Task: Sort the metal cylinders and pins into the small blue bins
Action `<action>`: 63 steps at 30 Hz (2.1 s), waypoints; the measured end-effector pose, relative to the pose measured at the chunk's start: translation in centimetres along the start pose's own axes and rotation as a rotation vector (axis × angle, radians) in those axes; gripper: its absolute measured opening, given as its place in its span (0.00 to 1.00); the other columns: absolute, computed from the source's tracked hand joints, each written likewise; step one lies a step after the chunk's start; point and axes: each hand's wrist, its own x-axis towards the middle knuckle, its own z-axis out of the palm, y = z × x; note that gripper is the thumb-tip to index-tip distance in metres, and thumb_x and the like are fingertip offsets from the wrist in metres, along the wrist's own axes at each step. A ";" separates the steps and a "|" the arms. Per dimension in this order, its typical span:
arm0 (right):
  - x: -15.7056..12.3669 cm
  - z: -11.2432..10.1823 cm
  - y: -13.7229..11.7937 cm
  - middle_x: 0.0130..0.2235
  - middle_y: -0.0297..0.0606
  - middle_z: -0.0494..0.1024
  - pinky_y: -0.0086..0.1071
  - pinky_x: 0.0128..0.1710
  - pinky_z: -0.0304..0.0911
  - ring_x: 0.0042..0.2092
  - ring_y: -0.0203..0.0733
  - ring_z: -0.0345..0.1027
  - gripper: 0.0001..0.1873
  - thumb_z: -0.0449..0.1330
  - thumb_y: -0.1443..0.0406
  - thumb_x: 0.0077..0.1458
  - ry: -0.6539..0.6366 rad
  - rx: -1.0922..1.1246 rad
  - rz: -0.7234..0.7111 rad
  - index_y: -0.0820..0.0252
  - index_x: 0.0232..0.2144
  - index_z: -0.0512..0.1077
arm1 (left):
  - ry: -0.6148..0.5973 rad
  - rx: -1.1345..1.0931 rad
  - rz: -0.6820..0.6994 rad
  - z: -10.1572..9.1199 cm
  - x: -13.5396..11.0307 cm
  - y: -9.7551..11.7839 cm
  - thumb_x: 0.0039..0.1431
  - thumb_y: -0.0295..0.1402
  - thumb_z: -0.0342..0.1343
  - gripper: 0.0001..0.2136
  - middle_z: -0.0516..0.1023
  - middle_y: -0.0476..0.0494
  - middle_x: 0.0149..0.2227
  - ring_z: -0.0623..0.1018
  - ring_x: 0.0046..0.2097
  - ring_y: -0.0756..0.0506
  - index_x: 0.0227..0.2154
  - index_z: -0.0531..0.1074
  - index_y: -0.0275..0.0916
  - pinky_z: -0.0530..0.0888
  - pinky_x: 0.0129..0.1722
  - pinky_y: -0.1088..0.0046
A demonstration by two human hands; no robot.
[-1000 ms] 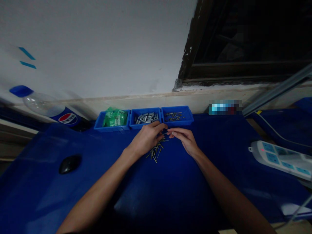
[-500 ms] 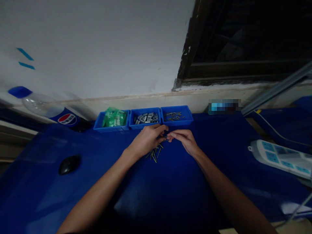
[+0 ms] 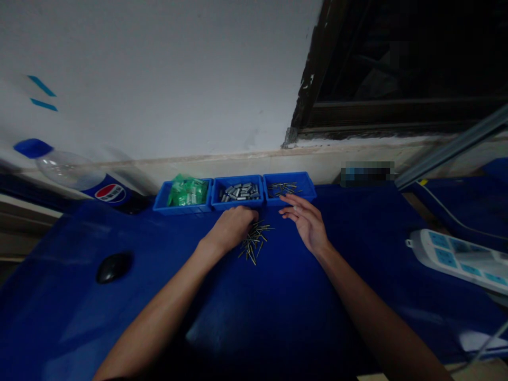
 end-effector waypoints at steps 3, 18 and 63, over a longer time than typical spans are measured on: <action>0.0 0.1 -0.1 0.54 0.43 0.85 0.45 0.46 0.70 0.41 0.47 0.80 0.16 0.65 0.61 0.57 0.003 -0.016 0.001 0.52 0.48 0.83 | 0.004 -0.010 0.005 -0.1 0.1 0.3 0.63 0.21 0.51 0.13 0.83 0.38 0.37 0.82 0.37 0.44 0.39 0.80 0.38 0.70 0.34 0.72; 0.0 0.2 -0.3 0.49 0.42 0.86 0.46 0.44 0.70 0.38 0.46 0.78 0.13 0.65 0.60 0.56 -0.016 -0.043 0.004 0.51 0.44 0.83 | 0.015 0.071 -0.031 -0.1 0.2 1.9 0.69 0.24 0.48 0.10 0.81 0.35 0.40 0.81 0.36 0.43 0.41 0.76 0.35 0.71 0.33 0.69; -0.1 -0.3 0.3 0.53 0.43 0.86 0.42 0.43 0.73 0.40 0.46 0.80 0.17 0.65 0.64 0.58 -0.058 -0.100 -0.087 0.52 0.50 0.82 | 0.137 0.090 -0.342 1.6 -3.4 4.3 0.77 0.41 0.46 0.22 0.73 0.29 0.65 0.69 0.68 0.26 0.67 0.68 0.38 0.71 0.62 0.37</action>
